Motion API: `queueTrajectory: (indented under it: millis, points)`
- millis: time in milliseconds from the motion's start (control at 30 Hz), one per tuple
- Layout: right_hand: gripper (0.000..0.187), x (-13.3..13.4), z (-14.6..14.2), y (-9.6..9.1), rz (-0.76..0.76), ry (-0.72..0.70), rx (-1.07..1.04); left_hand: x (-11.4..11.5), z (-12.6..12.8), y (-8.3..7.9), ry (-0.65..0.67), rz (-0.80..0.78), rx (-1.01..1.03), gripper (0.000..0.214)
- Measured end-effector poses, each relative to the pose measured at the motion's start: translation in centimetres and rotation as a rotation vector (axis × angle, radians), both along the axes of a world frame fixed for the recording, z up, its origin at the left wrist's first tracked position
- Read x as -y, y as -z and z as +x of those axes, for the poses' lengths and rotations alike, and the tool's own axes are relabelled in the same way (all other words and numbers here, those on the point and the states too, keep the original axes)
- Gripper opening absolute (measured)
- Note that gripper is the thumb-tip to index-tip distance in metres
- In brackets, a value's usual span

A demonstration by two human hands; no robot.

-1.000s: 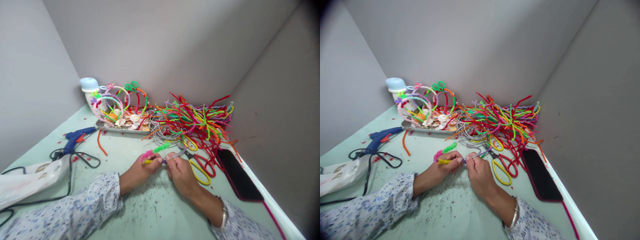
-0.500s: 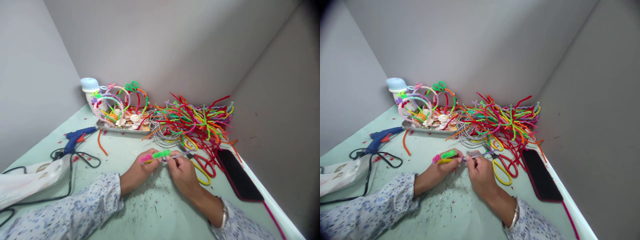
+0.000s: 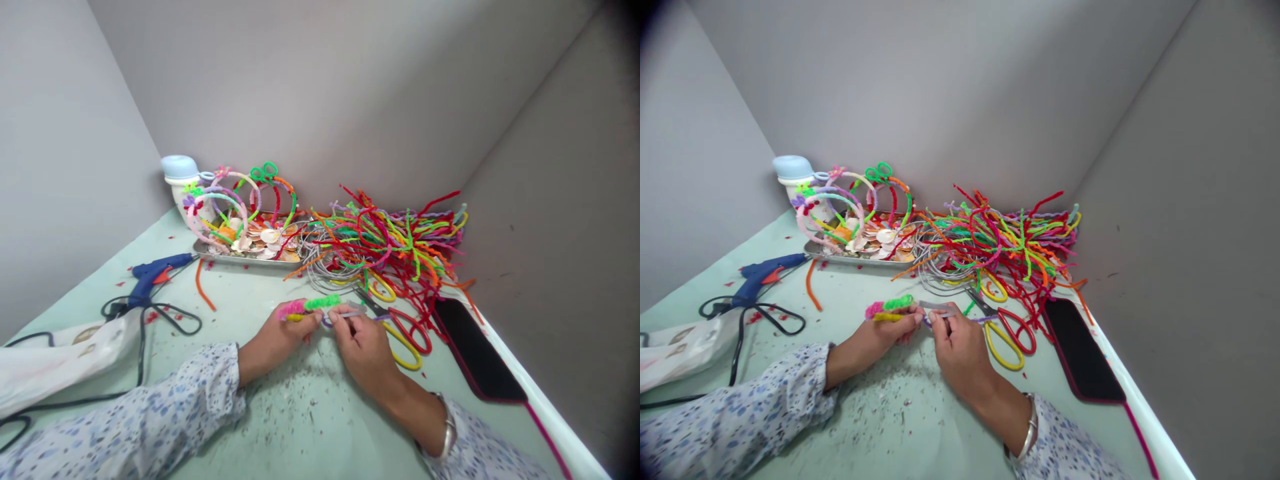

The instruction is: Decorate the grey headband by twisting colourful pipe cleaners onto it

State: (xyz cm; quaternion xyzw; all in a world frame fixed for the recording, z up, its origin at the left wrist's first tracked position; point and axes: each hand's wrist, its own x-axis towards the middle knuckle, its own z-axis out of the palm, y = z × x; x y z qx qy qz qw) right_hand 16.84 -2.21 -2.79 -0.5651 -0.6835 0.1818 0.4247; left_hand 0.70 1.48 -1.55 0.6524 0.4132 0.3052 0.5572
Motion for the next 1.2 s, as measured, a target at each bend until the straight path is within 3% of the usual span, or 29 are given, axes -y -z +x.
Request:
queueTrajectory:
  millis: [167, 500, 700, 800, 933, 1033, 1200]
  points:
    - [0.021, -0.18, 0.22, 0.13, -0.002, 0.035, 0.046, 0.2, -0.27, 0.11, -0.017, 0.059, -0.01, 0.02]
    - [0.018, 0.09, 0.25, 0.11, 0.042, 0.044, 0.008, -0.25, 0.01, 0.34, -0.011, -0.057, 0.073, 0.021]
    - [0.013, 0.31, 0.92, -0.38, 0.222, 0.099, -0.137, -0.43, 0.16, 0.47, -0.109, -0.149, 0.161, 0.02]
    - [0.007, 0.58, 0.87, -0.4, 0.302, 0.033, -0.133, -0.44, 0.19, 0.28, -0.174, -0.179, 0.245, 0.02]
    - [0.01, 0.52, 0.53, -0.05, 0.161, -0.214, 0.085, -0.37, 0.18, -0.02, -0.182, -0.219, 0.351, 0.02]
    - [0.016, 0.11, 0.39, 0.32, 0.076, -0.146, 0.128, -0.31, 0.15, -0.1, -0.16, -0.235, 0.385, 0.019]
    - [0.021, -0.32, 0.48, 0.39, 0.116, -0.125, 0.056, -0.23, 0.1, 0.07, -0.077, -0.256, 0.377, 0.015]
